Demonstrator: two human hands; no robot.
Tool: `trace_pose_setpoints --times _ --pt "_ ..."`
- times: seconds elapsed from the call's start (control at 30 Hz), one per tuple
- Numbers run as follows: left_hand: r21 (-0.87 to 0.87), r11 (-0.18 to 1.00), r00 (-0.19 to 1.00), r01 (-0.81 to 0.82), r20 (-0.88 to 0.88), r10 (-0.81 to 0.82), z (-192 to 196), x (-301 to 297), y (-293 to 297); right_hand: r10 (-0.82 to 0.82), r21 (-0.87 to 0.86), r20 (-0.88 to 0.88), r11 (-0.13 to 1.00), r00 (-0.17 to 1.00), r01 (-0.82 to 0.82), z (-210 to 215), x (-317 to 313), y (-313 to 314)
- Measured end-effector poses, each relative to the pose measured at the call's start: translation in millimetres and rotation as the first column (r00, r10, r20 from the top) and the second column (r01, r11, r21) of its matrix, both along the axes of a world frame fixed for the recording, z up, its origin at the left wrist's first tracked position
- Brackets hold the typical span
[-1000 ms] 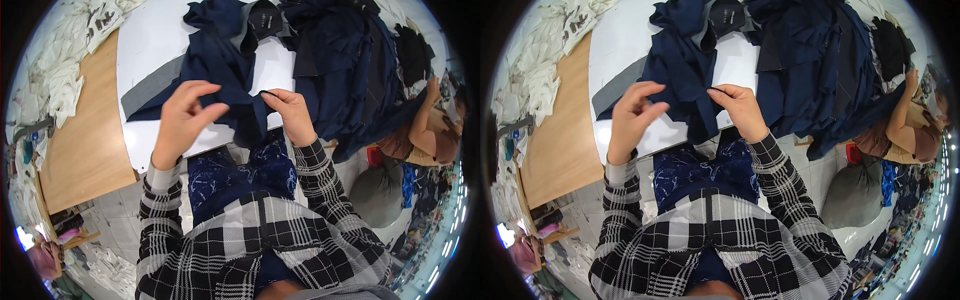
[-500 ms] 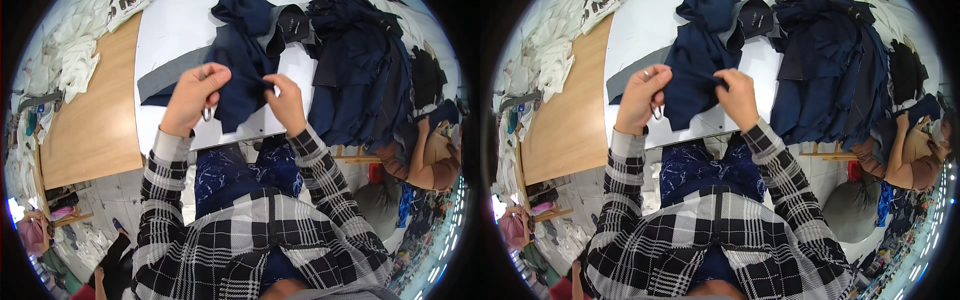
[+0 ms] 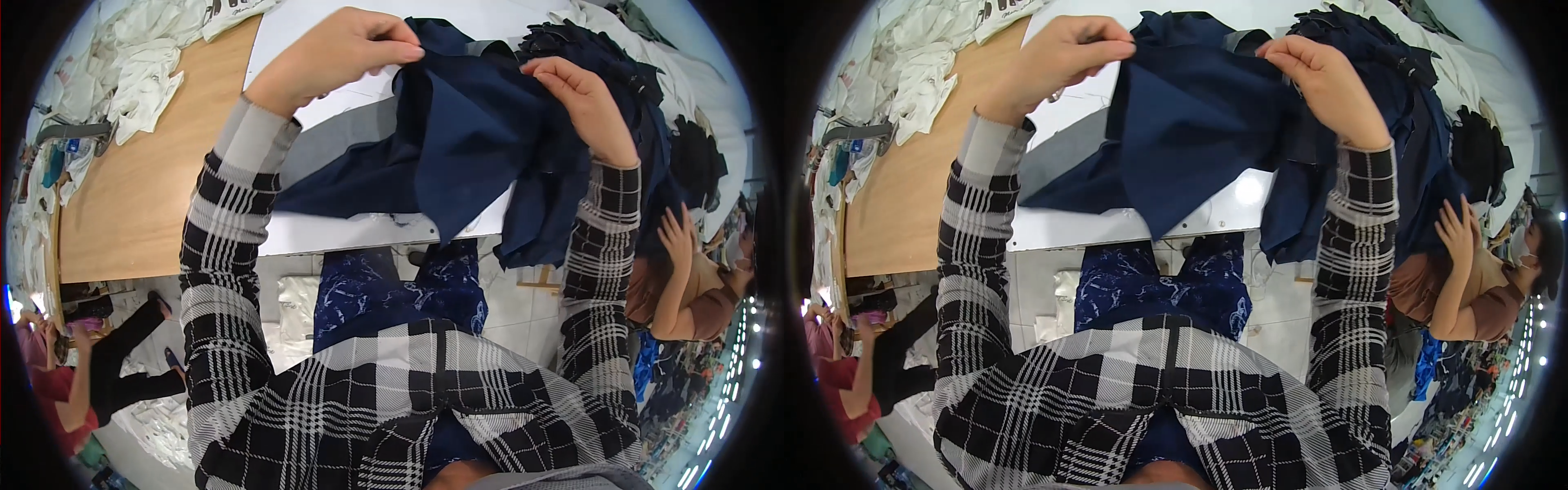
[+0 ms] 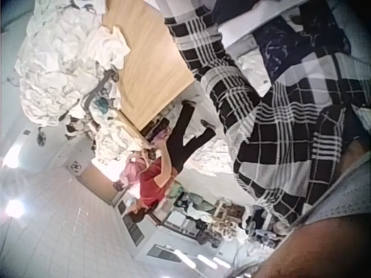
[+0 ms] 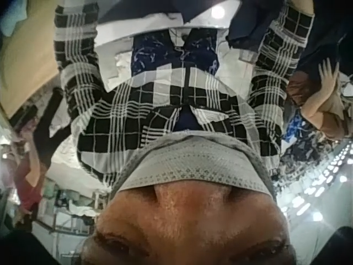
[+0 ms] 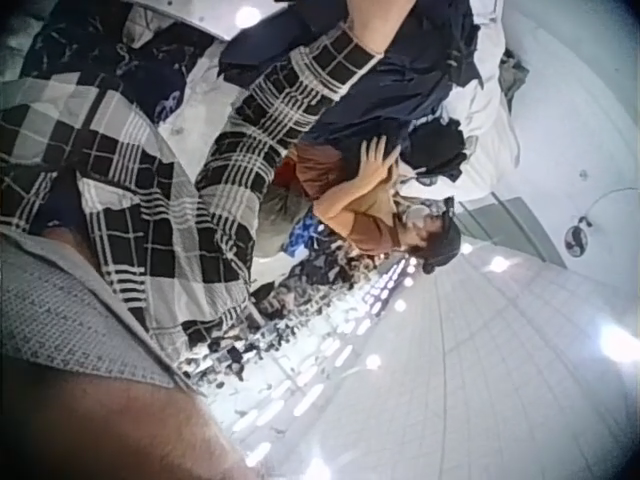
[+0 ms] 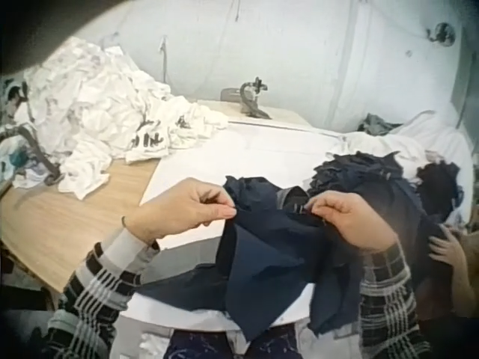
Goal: Trimming excess threads from dark blue fabric pieces using thread nippers in a garment factory setting.
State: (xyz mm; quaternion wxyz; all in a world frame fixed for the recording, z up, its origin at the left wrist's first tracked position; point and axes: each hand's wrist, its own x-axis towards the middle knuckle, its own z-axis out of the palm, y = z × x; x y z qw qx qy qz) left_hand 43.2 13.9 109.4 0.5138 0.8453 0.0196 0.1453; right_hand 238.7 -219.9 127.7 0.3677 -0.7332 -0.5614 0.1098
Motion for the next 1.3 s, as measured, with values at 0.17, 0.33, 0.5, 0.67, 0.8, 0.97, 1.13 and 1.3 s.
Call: trace_pose_setpoints --times 0.17,0.33,0.5,0.67,0.8,0.97,1.13,1.3 --pt "0.061 0.977 0.979 0.202 -0.038 -0.2 1.1 31.1 -16.2 0.064 0.155 -0.454 0.988 0.889 0.009 -32.4 -39.8 17.7" --pt "0.035 0.926 0.926 0.377 -0.021 -0.377 -12.9 54.8 -21.6 -0.022 0.129 -0.672 0.981 0.74 0.146 -66.5 -58.6 25.0" --pt "-0.044 0.997 0.991 -0.056 0.118 0.061 -57.7 8.5 -55.7 -0.095 0.178 -0.751 0.924 0.654 0.338 -62.6 -55.8 20.5" --pt "-0.001 0.993 0.992 -0.116 -0.052 0.116 -93.9 -12.4 -77.8 -0.056 0.284 -0.727 0.883 0.684 0.374 -56.7 -38.0 -3.5" --pt "0.117 0.961 0.957 -0.252 0.178 0.229 -90.4 -26.3 -51.7 -0.131 0.109 -0.388 0.976 0.912 0.187 -41.7 -54.3 -37.6" --pt "0.077 0.944 0.916 -0.321 0.278 0.289 -96.1 -85.1 -43.5 0.343 0.104 -0.077 0.937 0.936 -0.335 -81.0 -141.0 -52.3" --pt "-0.098 0.874 0.876 -0.475 0.038 0.481 -155.6 -148.2 -38.1 0.332 0.071 -0.056 0.942 0.942 -0.328 -156.1 -181.0 -33.7" --pt "-0.273 0.769 0.808 -0.577 -0.058 0.586 -176.6 -168.4 -39.3 0.188 0.214 0.089 0.955 0.978 -0.203 -166.9 -163.7 9.1"
